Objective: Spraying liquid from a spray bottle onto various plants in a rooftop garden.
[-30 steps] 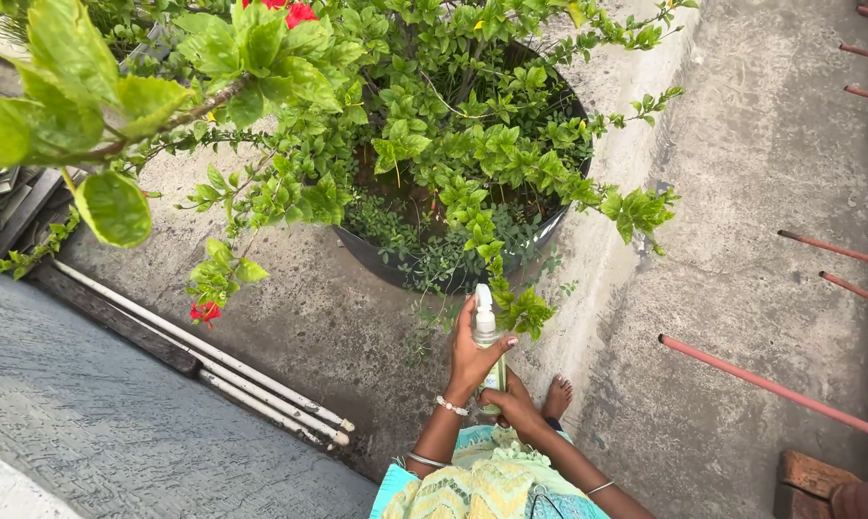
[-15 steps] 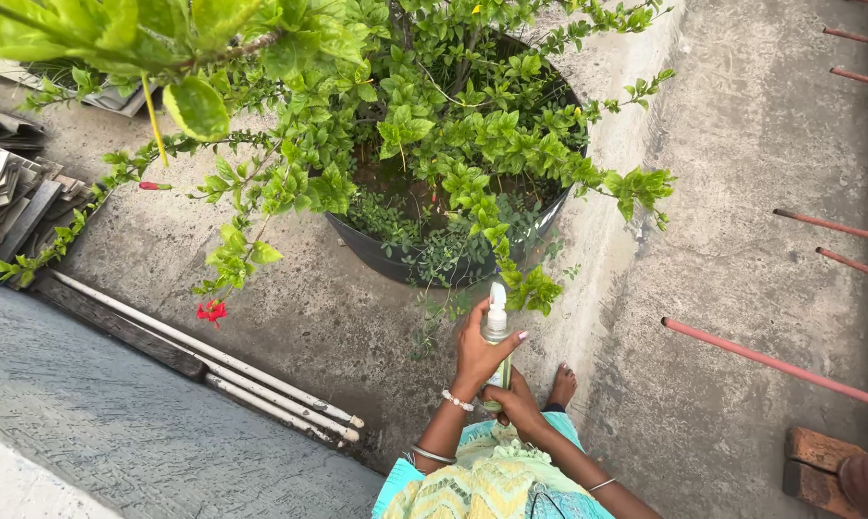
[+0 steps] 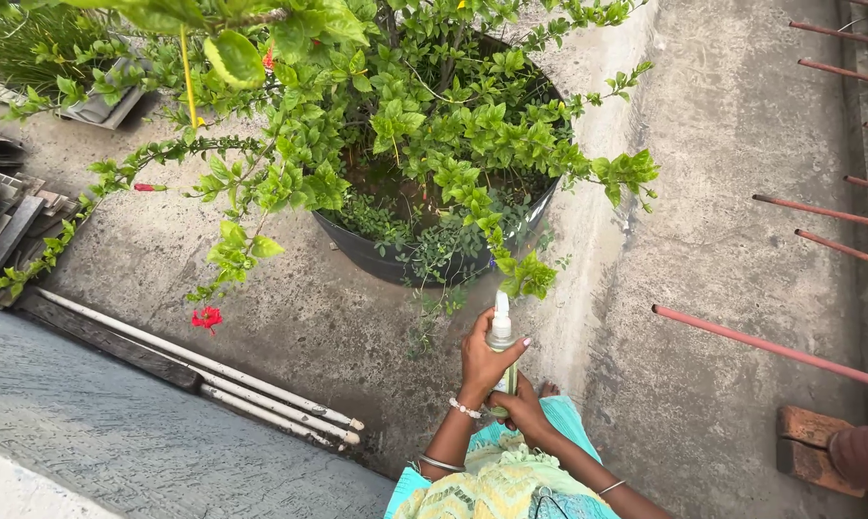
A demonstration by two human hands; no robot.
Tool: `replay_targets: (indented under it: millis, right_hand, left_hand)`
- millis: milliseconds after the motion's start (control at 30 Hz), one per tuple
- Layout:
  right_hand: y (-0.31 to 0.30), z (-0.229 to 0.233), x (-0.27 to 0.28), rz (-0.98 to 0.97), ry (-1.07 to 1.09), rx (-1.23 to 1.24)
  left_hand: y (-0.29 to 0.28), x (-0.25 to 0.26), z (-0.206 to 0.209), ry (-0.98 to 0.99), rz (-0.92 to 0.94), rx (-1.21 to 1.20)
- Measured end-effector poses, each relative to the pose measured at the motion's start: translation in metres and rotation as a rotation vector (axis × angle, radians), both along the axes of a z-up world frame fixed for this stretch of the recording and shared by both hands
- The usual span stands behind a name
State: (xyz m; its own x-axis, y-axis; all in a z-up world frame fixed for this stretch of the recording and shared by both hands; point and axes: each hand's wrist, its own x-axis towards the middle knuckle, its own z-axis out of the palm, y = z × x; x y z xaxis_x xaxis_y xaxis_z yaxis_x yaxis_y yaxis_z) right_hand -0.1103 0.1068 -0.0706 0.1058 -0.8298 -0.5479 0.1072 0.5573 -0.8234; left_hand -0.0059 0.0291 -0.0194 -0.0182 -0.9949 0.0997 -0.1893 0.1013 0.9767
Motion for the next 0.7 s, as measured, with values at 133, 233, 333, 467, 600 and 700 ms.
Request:
replay_targets:
  millis: [133,233,333,467,600,700]
  right_hand:
    - [0.004,0.001,-0.002,0.003,-0.002,-0.001]
    - [0.014,-0.019,-0.007,0.0,-0.059,0.007]
    - [0.023,-0.024,-0.007,-0.048,-0.079,0.025]
    - [0.033,-0.021,-0.001,-0.087,-0.055,-0.028]
    - [0.044,-0.009,0.006,-0.073,-0.082,-0.032]
    - [0.045,0.001,0.006,-0.03,-0.091,-0.009]
  left_hand:
    - [0.002,-0.001,0.003,-0.038,-0.039,0.15]
    - [0.009,-0.002,0.011,0.069,-0.095,-0.01]
    - [0.017,-0.005,0.011,0.07,-0.098,-0.144]
    - [0.029,-0.004,0.002,-0.068,-0.084,0.195]
    - [0.04,0.004,0.004,-0.053,-0.063,0.17]
    - [0.042,0.006,0.02,0.079,-0.09,-0.085]
